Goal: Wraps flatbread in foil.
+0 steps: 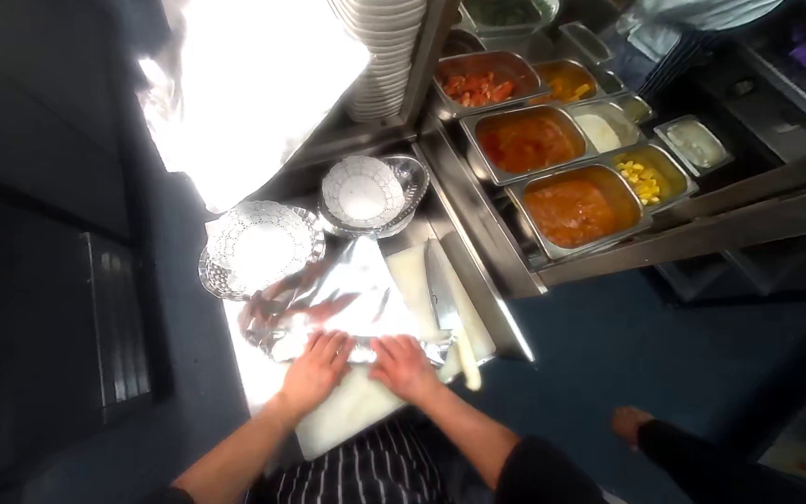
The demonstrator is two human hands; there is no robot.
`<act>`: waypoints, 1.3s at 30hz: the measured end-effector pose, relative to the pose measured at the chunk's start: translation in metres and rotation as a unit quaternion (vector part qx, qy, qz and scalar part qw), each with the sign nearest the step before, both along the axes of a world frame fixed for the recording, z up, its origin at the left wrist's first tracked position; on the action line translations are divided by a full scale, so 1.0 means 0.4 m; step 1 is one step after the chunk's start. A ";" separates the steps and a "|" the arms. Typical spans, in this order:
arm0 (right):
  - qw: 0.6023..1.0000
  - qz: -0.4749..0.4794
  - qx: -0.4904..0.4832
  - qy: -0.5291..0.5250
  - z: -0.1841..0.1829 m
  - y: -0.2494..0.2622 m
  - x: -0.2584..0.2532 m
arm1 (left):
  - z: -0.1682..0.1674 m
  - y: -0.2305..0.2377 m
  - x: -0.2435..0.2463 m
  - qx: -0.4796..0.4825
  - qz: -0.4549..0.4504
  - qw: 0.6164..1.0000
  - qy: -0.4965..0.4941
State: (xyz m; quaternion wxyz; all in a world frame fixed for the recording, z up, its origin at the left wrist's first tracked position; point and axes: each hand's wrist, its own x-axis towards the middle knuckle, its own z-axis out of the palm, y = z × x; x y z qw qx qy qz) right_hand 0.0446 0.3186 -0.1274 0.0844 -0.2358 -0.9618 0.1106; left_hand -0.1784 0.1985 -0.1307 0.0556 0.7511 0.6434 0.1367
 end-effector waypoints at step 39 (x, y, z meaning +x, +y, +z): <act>0.952 0.015 -0.215 -0.217 0.155 0.201 -0.266 | 0.134 0.169 -0.133 -0.235 0.091 0.966 -0.052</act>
